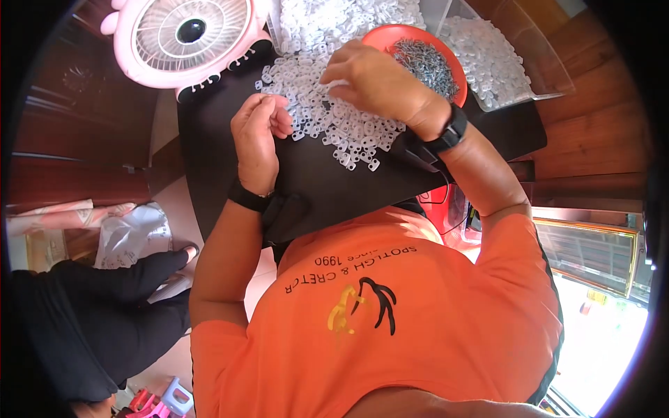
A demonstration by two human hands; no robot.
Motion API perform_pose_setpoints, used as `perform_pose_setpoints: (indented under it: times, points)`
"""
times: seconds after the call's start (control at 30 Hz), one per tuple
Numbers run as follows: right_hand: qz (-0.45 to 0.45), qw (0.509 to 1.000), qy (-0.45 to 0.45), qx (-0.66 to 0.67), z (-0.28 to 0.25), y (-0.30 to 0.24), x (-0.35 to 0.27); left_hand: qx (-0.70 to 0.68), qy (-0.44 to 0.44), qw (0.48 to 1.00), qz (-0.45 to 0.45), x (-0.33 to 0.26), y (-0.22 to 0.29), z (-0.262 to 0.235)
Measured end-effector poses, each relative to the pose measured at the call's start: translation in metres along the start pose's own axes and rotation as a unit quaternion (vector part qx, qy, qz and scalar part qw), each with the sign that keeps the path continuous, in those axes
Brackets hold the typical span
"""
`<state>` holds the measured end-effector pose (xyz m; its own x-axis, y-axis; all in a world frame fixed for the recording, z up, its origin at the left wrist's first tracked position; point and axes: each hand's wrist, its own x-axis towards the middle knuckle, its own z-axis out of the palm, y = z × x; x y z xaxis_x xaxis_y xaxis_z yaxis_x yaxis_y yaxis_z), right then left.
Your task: Manually assembling small white plastic components with tiny metal rings at a workstation.
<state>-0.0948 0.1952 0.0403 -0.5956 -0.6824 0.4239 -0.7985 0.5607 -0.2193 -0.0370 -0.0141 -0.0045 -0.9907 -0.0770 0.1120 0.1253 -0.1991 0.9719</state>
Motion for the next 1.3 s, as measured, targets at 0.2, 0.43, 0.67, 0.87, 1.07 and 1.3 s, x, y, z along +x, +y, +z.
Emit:
perform_pose_setpoints:
  times: [0.2,0.43,0.67,0.87,1.07,1.3]
  points:
    - [-0.023,0.996,-0.065,-0.049,0.028,-0.001,0.007,0.007,-0.007,1.0,-0.028,0.001,0.0,-0.004]
    - [-0.006,0.987,-0.076,-0.139,0.035,0.0,0.013,0.015,-0.003,0.999,-0.04,0.0,0.0,-0.003]
    - [0.021,0.999,0.023,0.006,0.032,0.008,0.014,0.0,0.011,0.999,-0.038,-0.001,0.002,0.001]
    - [0.156,0.962,0.037,0.22,0.029,0.002,0.011,0.013,-0.005,0.999,-0.039,-0.001,0.003,0.003]
    - [0.196,0.85,-0.025,0.488,0.026,-0.003,0.008,0.034,-0.069,0.996,-0.054,-0.004,0.004,0.006]
    - [0.184,0.842,-0.039,0.505,0.029,-0.019,0.005,0.054,-0.122,0.989,-0.063,-0.007,0.006,0.006]
